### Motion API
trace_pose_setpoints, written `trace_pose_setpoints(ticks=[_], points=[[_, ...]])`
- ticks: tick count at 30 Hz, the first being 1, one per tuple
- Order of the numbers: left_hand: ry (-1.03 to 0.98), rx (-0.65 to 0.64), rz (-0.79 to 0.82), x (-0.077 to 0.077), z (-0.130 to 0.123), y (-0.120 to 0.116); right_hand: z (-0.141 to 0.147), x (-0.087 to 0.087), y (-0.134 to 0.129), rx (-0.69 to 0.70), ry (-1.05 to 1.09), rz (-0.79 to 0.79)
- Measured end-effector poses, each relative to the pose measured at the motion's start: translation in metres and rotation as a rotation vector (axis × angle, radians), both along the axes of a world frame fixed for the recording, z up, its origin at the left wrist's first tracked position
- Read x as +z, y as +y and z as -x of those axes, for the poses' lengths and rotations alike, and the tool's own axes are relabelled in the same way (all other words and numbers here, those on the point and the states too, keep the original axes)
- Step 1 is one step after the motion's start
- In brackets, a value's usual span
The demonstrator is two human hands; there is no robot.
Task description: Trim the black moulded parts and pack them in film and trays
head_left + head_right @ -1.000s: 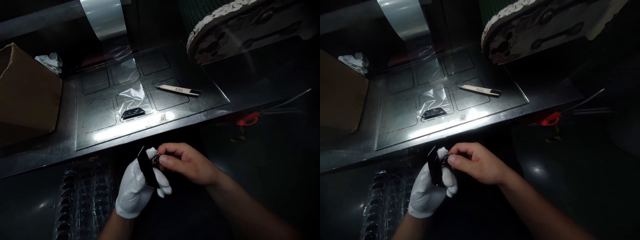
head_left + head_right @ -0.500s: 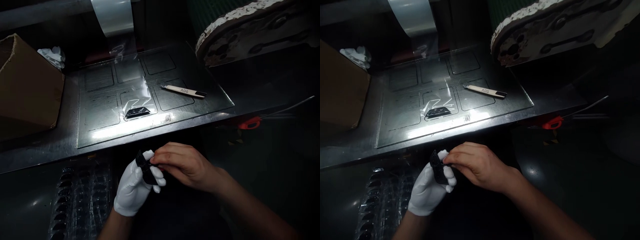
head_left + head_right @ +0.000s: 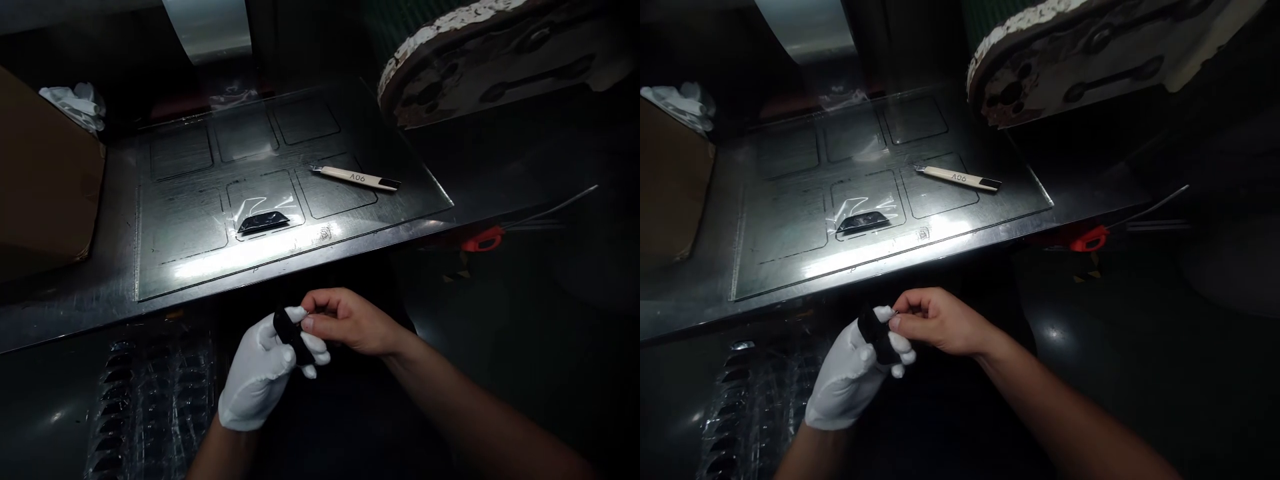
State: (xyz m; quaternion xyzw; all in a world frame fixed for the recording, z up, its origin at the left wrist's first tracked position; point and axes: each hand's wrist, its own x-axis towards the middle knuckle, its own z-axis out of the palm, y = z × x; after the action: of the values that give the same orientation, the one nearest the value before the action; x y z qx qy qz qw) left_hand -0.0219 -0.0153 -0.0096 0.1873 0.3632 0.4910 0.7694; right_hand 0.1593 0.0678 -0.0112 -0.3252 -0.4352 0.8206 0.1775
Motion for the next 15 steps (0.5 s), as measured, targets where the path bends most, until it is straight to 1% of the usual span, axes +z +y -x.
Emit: trace_pose_setpoints(ticks=[1, 2, 3, 6, 7, 8, 9, 10, 11, 13, 14, 15], points=[[0.042, -0.006, 0.019, 0.001, 0.001, 0.000, 0.000, 0.001, -0.001, 0.001, -0.029, -0.051], [0.112, -0.007, 0.044, 0.002, 0.002, 0.001, 0.000, 0.002, -0.002, -0.007, -0.082, -0.155], [0.210, -0.001, 0.074, 0.003, 0.002, 0.002, 0.001, 0.003, -0.003, -0.027, -0.150, -0.313], [0.537, 0.070, 0.139, 0.005, 0.003, 0.006, 0.006, 0.002, -0.009, -0.137, -0.340, -0.903], [0.602, 0.100, 0.146, 0.005, 0.004, 0.006, 0.007, 0.002, -0.011, -0.168, -0.363, -1.040], [0.621, 0.127, 0.148, 0.004, 0.004, 0.006, 0.009, 0.002, -0.013, -0.186, -0.367, -1.099], [0.592, 0.137, 0.145, 0.002, 0.005, 0.004, 0.009, 0.002, -0.015, -0.186, -0.361, -1.074], [0.523, 0.129, 0.141, 0.001, 0.006, 0.002, 0.009, 0.004, -0.017, -0.166, -0.351, -0.970], [0.423, 0.102, 0.135, -0.001, 0.008, -0.002, 0.009, 0.005, -0.017, -0.119, -0.332, -0.807], [0.217, 0.021, 0.101, -0.005, 0.012, -0.007, 0.009, 0.009, -0.016, 0.015, -0.285, -0.430], [0.152, -0.003, 0.082, -0.007, 0.014, -0.008, 0.010, 0.009, -0.013, 0.082, -0.267, -0.299], [0.143, 0.008, 0.051, -0.008, 0.018, -0.008, 0.013, 0.009, -0.009, 0.109, -0.276, -0.267]])
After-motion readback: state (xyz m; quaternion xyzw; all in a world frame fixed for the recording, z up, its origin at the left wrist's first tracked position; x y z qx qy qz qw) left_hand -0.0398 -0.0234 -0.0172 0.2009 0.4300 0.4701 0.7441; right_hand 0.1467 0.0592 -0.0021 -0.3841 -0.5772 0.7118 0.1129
